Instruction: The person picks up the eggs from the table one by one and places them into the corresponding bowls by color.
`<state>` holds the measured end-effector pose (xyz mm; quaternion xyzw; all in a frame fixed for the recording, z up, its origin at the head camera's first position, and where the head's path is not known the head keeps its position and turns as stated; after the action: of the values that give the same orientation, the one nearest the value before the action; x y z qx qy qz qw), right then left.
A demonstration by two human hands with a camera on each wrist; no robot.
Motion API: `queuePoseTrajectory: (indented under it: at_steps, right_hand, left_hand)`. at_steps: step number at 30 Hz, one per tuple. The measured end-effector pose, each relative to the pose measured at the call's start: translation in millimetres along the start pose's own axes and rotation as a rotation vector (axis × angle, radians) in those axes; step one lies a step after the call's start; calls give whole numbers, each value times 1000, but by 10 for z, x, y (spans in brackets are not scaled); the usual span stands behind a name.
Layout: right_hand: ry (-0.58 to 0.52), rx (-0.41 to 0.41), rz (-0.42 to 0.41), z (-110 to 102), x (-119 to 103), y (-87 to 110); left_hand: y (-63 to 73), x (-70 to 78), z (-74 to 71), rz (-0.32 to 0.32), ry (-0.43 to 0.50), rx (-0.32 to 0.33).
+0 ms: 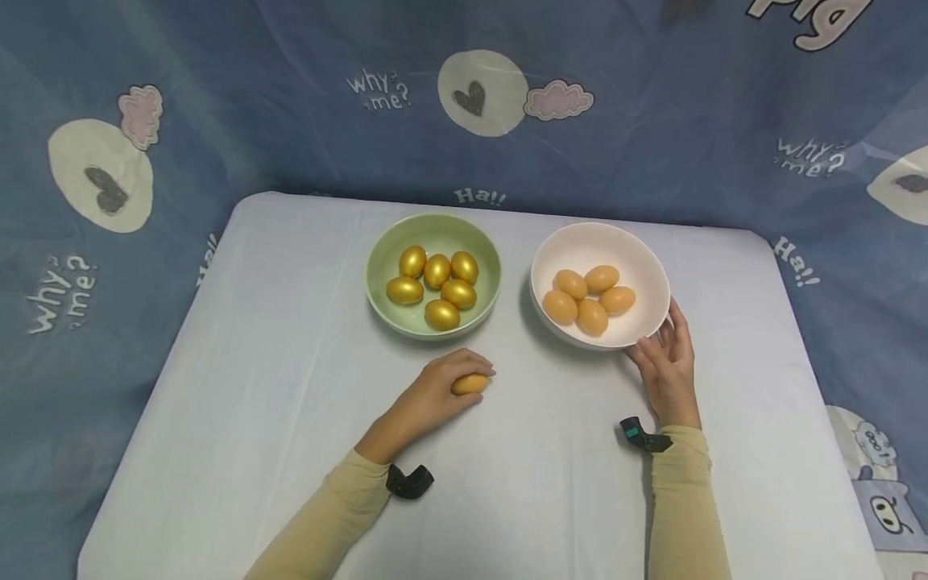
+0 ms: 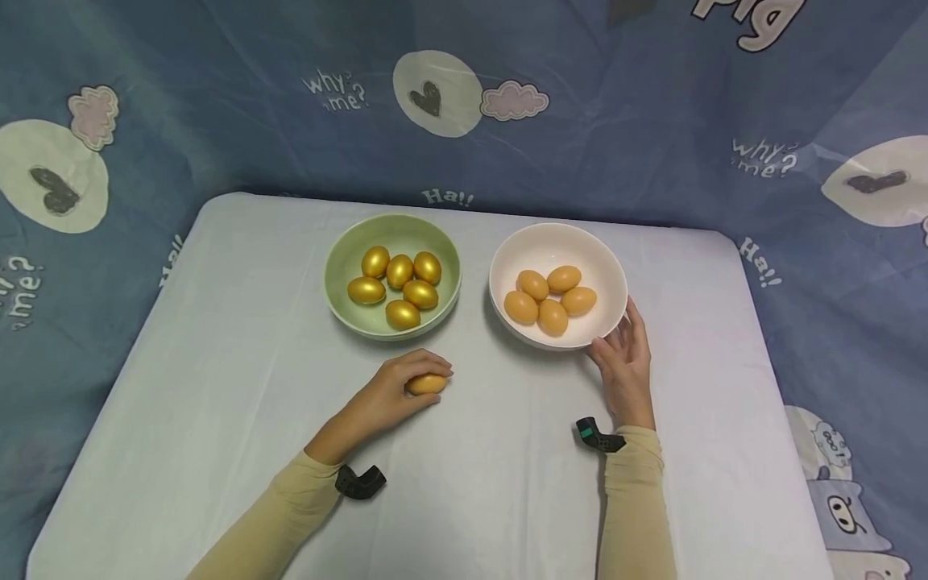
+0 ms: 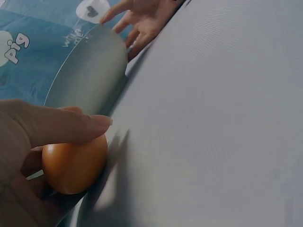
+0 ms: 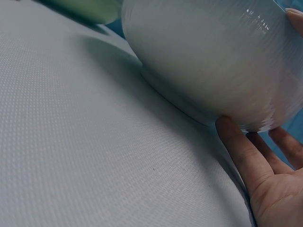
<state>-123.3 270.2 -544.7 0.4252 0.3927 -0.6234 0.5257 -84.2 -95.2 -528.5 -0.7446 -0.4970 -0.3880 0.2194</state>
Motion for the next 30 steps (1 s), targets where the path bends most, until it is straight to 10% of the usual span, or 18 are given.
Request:
queuePoseTrajectory:
  at_steps: [14, 30]
  right_hand:
    - [-4, -22, -10, -3, -11, -47]
    - [-2, -13, -9, -38, 18, -40]
  left_hand:
    - [39, 33, -20, -10, 54, 18]
    - [-511, 435, -1, 101, 80, -68]
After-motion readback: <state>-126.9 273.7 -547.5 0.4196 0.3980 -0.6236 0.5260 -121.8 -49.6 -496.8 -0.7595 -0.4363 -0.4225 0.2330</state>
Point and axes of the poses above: each hand's wrist, its own y-axis away from the middle knuckle, its own z-axis out of the palm, x = y × z, the point moved 1 cm from there along -y, towards the middle knuckle, and after that the axes turned 8 degrees about -z, right-handed, at the moved point
